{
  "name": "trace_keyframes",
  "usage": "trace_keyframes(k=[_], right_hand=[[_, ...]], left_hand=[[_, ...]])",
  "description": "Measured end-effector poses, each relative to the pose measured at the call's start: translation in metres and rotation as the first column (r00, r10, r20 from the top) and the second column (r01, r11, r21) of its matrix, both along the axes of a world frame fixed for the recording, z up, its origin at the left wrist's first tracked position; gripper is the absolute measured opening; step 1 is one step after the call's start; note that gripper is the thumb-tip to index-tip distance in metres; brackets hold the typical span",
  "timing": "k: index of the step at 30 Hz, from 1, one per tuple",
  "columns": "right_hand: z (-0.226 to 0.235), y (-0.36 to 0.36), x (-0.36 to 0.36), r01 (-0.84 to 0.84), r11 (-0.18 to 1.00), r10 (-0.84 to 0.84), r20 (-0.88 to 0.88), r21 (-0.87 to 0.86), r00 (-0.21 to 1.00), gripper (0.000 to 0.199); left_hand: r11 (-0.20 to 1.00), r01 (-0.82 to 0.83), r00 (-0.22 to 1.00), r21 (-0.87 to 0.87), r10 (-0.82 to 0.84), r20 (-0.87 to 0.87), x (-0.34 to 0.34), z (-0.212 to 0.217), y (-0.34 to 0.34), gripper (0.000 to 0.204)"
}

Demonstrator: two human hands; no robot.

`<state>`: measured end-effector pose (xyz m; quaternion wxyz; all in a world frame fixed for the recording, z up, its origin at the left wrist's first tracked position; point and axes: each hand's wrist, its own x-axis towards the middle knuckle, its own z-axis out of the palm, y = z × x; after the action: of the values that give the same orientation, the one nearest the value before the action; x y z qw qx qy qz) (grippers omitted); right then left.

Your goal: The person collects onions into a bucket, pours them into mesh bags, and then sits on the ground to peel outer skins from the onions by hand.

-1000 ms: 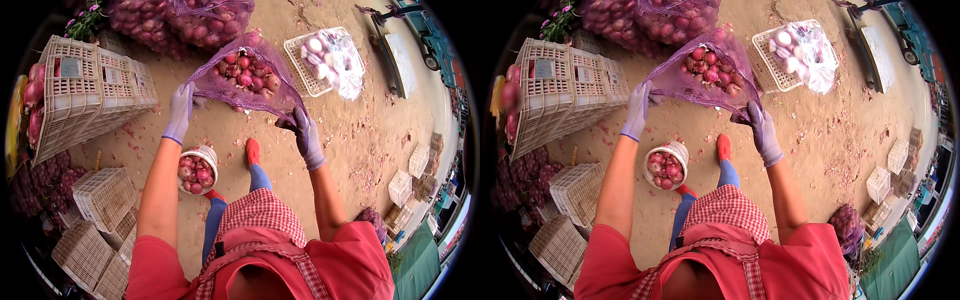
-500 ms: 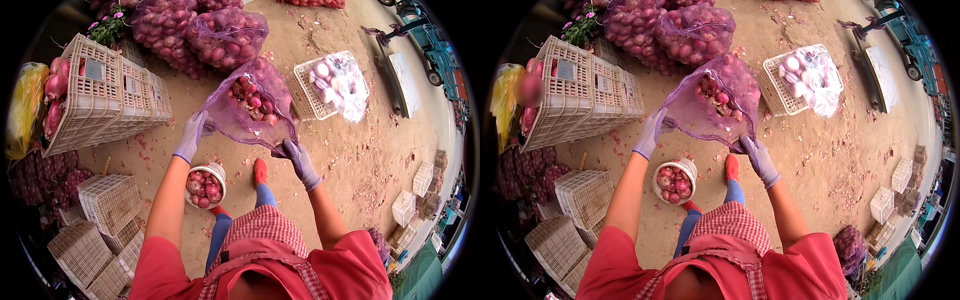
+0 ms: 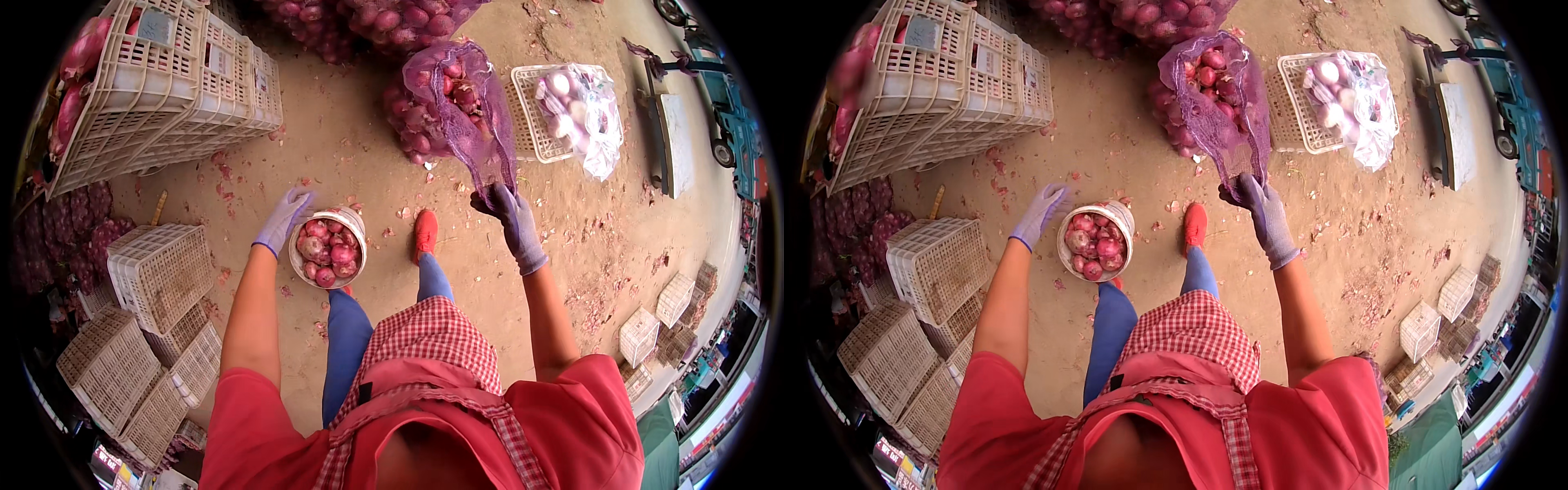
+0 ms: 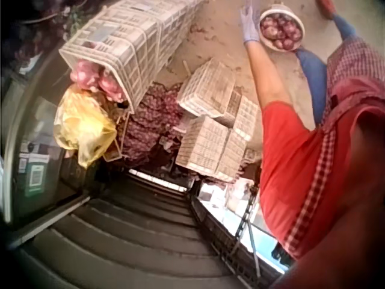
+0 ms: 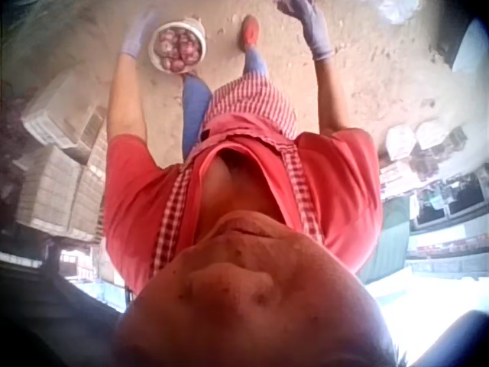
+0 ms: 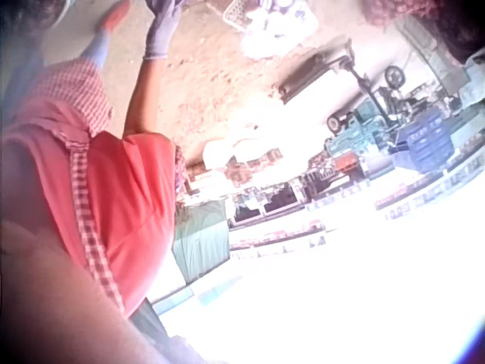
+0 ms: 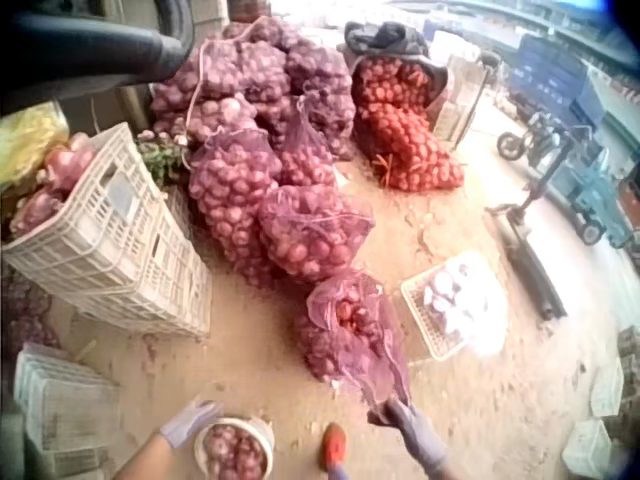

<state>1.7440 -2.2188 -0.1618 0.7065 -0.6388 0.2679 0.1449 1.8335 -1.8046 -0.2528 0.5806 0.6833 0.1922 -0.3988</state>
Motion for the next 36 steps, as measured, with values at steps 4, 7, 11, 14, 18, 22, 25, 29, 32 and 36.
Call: trace_keyframes(k=[4, 7, 11, 14, 18, 22, 25, 29, 32, 36], right_hand=[[0.008, 0.046, -0.009, -0.170, 0.967, 0.166, -0.037, -0.191, 0.985, 0.043], [-0.010, 0.080, -0.044, -0.133, 0.979, 0.118, -0.102, -0.157, 0.988, 0.045], [-0.025, 0.124, -0.060, -0.007, 0.996, -0.009, -0.182, -0.090, 0.983, 0.045], [-0.044, 0.139, -0.057, -0.093, 0.968, 0.053, -0.171, -0.232, 0.984, 0.047], [-0.056, 0.161, -0.050, -0.093, 0.976, 0.046, -0.229, -0.199, 0.972, 0.048], [-0.064, 0.166, -0.043, -0.187, 0.950, 0.116, -0.273, -0.251, 0.955, 0.049], [-0.057, 0.162, -0.038, -0.273, 0.912, 0.172, -0.319, -0.305, 0.932, 0.050], [-0.060, 0.147, -0.032, -0.357, 0.886, 0.233, -0.383, -0.296, 0.894, 0.047], [-0.073, 0.141, -0.034, -0.363, 0.895, 0.235, -0.420, -0.258, 0.877, 0.047], [-0.133, 0.133, -0.048, -0.247, 0.966, 0.197, -0.407, -0.074, 0.892, 0.045]], left_hand=[[0.979, 0.084, 0.985, 0.185, -0.054, -0.165, -0.077, -0.061, 0.101, 0.036], [0.993, 0.047, 0.974, 0.110, -0.021, -0.225, -0.124, -0.090, 0.145, 0.030], [0.971, 0.096, 0.965, 0.221, -0.036, -0.261, -0.168, -0.114, 0.189, 0.034], [0.969, 0.066, 0.943, 0.238, 0.018, -0.331, -0.178, -0.133, 0.203, 0.058], [0.968, -0.115, 0.965, 0.223, 0.163, -0.207, -0.203, -0.216, 0.211, 0.067], [0.920, 0.099, 0.995, 0.379, -0.100, -0.018, -0.213, -0.315, 0.218, 0.070], [0.908, 0.205, 0.976, 0.365, -0.165, -0.139, -0.178, -0.339, 0.216, 0.062], [0.875, 0.314, 0.948, 0.368, -0.312, -0.065, -0.158, -0.360, 0.215, 0.059], [0.956, 0.198, 0.979, 0.217, -0.184, -0.083, -0.154, -0.352, 0.202, 0.059], [0.972, 0.163, 0.981, 0.169, -0.141, -0.137, -0.143, -0.329, 0.195, 0.059]])
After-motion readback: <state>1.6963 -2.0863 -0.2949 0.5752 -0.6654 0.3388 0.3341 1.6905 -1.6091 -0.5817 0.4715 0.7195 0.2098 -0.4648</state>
